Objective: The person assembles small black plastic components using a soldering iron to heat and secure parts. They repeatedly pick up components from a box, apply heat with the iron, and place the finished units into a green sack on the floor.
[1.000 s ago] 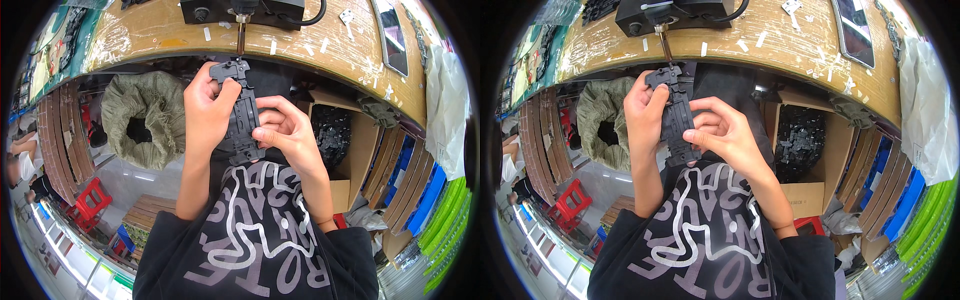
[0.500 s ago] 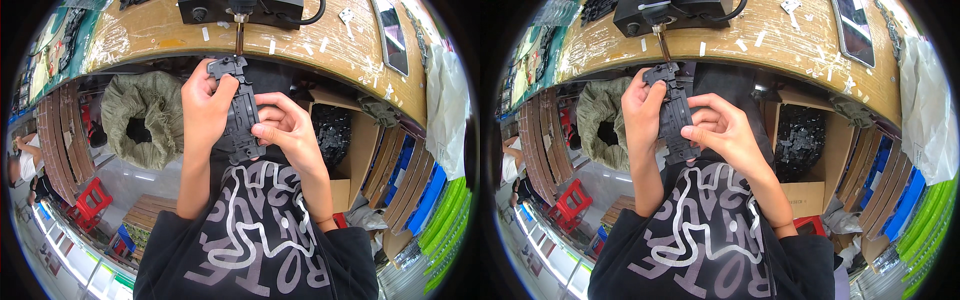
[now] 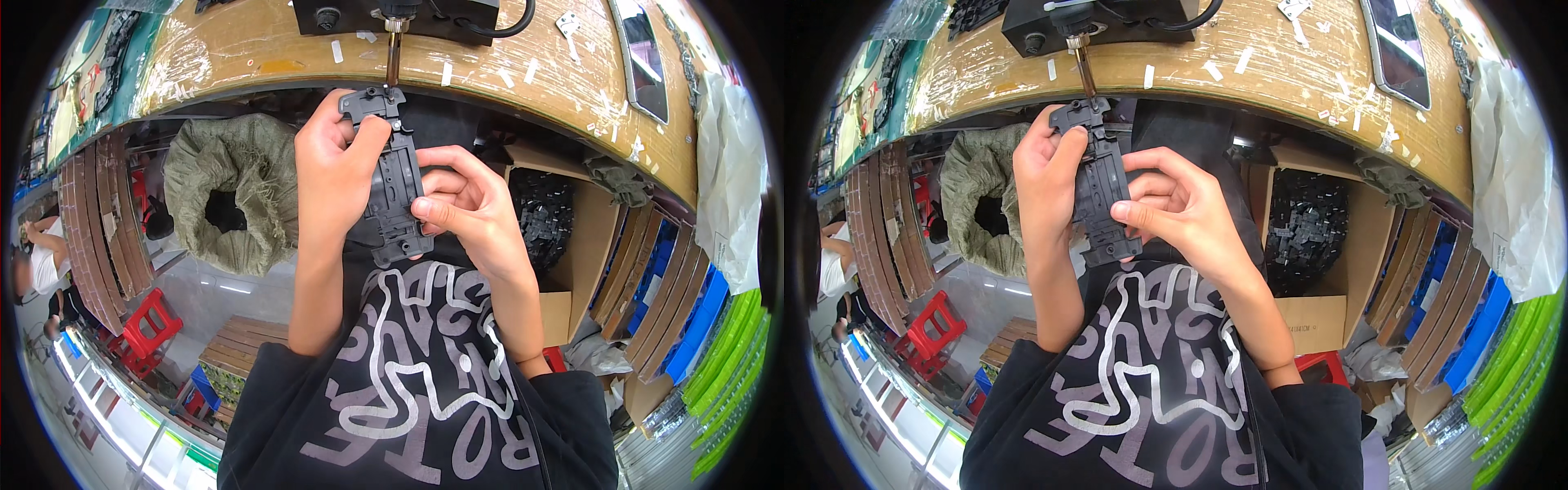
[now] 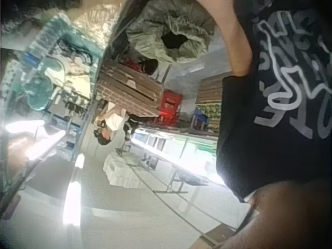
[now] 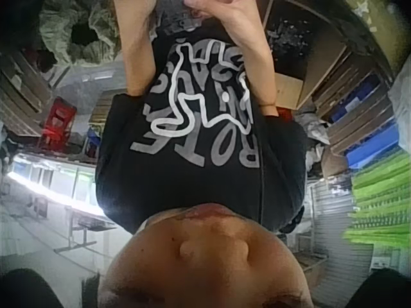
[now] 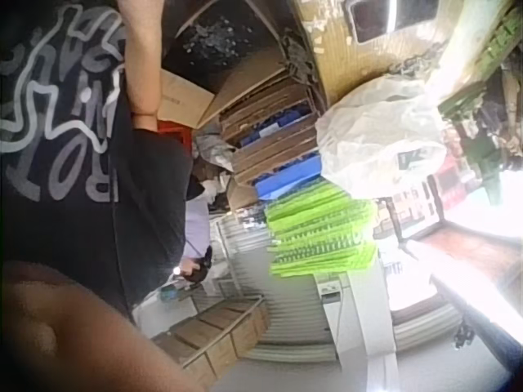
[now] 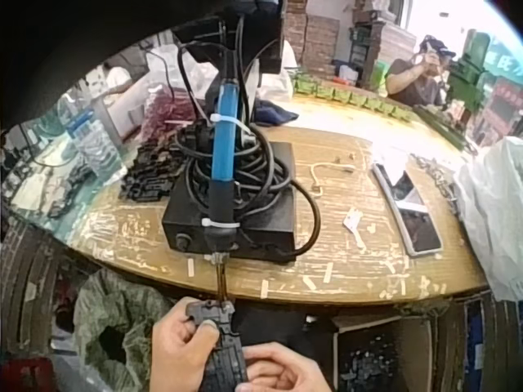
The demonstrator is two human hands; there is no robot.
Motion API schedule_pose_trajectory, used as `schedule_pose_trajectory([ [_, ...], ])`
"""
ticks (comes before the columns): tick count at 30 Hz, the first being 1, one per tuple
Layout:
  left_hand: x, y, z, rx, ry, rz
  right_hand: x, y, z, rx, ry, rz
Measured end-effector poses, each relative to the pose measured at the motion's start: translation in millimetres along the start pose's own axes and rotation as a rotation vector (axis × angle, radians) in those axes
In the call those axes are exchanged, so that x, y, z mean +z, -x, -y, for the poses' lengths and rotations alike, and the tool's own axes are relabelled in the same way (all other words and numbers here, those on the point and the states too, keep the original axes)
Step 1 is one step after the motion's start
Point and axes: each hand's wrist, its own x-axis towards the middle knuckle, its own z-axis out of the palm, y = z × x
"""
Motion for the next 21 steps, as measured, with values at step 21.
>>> schedule_pose_trajectory([
  [21,-1.8,2.8,3.0,0.005,-0.006,0.005,0.2,1.1,-3.5,-0.001,0.040,-0.007],
])
